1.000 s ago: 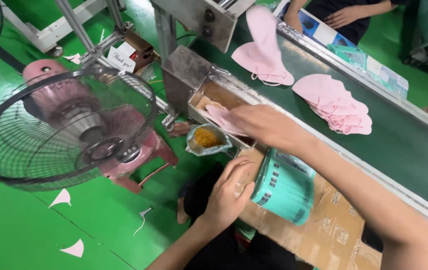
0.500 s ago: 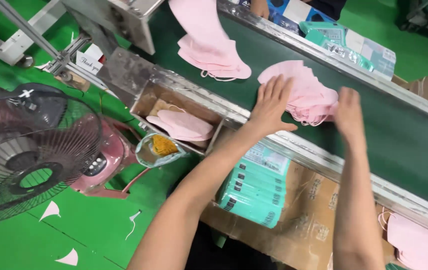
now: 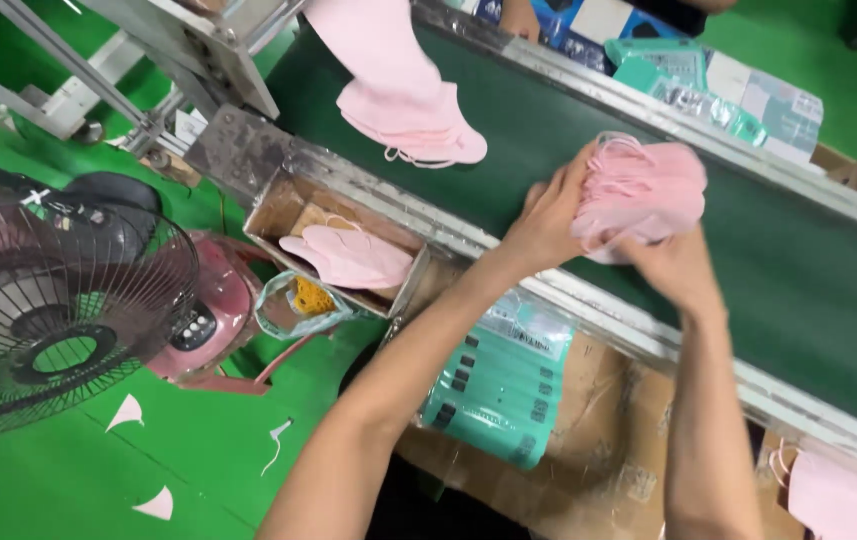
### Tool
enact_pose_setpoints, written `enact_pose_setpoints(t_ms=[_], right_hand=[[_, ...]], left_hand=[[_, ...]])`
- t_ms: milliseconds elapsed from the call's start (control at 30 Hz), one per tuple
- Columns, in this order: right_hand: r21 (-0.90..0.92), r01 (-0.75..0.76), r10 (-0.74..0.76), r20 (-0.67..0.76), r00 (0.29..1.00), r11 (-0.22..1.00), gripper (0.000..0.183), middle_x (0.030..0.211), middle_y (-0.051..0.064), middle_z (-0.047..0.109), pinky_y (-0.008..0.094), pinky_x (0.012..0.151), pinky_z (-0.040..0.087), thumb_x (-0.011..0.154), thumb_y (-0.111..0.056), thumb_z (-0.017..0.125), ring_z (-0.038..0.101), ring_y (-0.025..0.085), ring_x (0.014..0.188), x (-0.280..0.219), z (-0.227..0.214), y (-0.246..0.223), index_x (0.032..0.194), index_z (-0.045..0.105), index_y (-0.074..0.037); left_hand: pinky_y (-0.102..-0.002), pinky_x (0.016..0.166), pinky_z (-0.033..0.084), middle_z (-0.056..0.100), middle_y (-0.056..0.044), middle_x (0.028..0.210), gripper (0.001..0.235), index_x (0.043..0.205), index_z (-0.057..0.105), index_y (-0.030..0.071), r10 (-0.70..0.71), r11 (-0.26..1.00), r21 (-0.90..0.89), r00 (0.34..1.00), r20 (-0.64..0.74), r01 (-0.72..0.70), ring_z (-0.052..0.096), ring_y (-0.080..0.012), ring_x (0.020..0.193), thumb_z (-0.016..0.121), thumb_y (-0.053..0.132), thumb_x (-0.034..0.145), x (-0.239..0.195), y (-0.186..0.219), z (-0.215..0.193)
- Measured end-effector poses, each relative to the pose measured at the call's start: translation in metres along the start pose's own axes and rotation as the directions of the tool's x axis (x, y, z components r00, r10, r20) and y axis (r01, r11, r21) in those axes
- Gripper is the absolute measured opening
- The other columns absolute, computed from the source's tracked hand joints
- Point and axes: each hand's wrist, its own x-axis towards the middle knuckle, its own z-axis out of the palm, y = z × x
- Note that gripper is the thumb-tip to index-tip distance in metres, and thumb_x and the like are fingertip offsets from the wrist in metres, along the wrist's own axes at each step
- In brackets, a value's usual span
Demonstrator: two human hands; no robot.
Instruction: The person picks pink face masks from a conveyor belt, folds them, and places them into teal packaging pouches. The sealed pouches are then set aside on the conveyor. The process is repeated continuously throughout the clip.
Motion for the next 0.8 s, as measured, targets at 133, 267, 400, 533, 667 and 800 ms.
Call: enact_pose_setpoints(t_ms=[133, 267, 400, 533, 667, 800], right_hand=[[-0.059, 0.338, -0.343, -0.119, 0.932, 0.939, 0.035, 0.124, 0.015, 0.066, 0.033, 0.097, 0.047, 0.084, -0.009, 0.069, 0.060, 0.019, 0.114, 0.003, 0.004, 0.011, 0.116, 0.066, 0.006], [-0.027, -0.020, 0.012, -0.271, 0.963, 0.999, 0.021, 0.090, 0.006, 0.066, 0.028, 0.067, 0.044, 0.108, -0.015, 0.070, 0.056, 0.011, 0.079, 0.033, -0.026, 0.058, 0.111, 0.067, 0.005], [0.211, 0.277, -0.185, -0.372, 0.910, 0.937, 0.026, 0.117, 0.002, 0.070, 0.021, 0.090, 0.053, 0.103, -0.008, 0.064, 0.066, 0.007, 0.103, 0.056, -0.051, -0.025, 0.127, 0.061, 0.002], [0.275, 0.175, -0.101, -0.262, 0.960, 0.946, 0.027, 0.117, 0.006, 0.070, 0.024, 0.076, 0.048, 0.108, 0.000, 0.062, 0.063, 0.010, 0.092, 0.108, -0.084, 0.058, 0.134, 0.063, 0.007], [0.264, -0.183, 0.242, -0.212, 0.947, 0.947, 0.031, 0.111, 0.010, 0.074, 0.033, 0.076, 0.056, 0.099, -0.012, 0.071, 0.071, 0.017, 0.090, 0.168, -0.090, 0.135, 0.124, 0.065, 0.006], [-0.454, -0.212, 0.086, -0.282, 0.956, 0.866, 0.051, 0.103, 0.029, 0.072, 0.046, 0.075, 0.055, 0.088, -0.031, 0.082, 0.072, 0.036, 0.092, 0.193, -0.098, 0.177, 0.106, 0.068, 0.014]], left_hand=[[-0.042, 0.110, 0.050, 0.057, -0.021, 0.139, 0.093, 0.164, 0.023, 0.008, -0.330, 0.918, -0.191, 0.936, 0.121, 0.348, 0.060, -0.0358, 0.130, 0.077, 0.017, 0.088, -0.016, -0.005, -0.007], [-0.046, 0.111, 0.041, 0.046, -0.023, 0.148, 0.090, 0.158, 0.023, 0.003, -0.300, 0.952, -0.059, 0.954, 0.019, 0.301, 0.051, -0.0402, 0.133, 0.076, 0.008, 0.086, -0.036, 0.039, -0.046], [-0.041, 0.108, 0.049, 0.054, -0.018, 0.145, 0.068, 0.153, 0.038, 0.005, -0.393, 0.911, -0.156, 0.918, -0.046, 0.382, 0.062, -0.0306, 0.128, 0.068, 0.003, 0.091, -0.071, 0.070, -0.080], [-0.040, 0.107, 0.051, 0.059, -0.015, 0.139, 0.057, 0.146, 0.048, 0.005, -0.469, 0.880, -0.124, 0.881, -0.065, 0.459, 0.063, -0.0283, 0.127, 0.067, 0.006, 0.092, -0.074, 0.079, -0.106], [-0.041, 0.111, 0.048, 0.058, -0.015, 0.141, 0.043, 0.137, 0.056, 0.004, -0.302, 0.950, 0.064, 0.951, -0.063, 0.305, 0.059, -0.0345, 0.131, 0.065, 0.007, 0.095, -0.071, 0.082, -0.128], [-0.043, 0.111, 0.045, 0.056, -0.016, 0.141, 0.043, 0.135, 0.056, 0.004, -0.324, 0.945, 0.064, 0.946, 0.016, 0.322, 0.055, -0.0359, 0.132, 0.065, 0.009, 0.094, -0.084, 0.081, -0.140]])
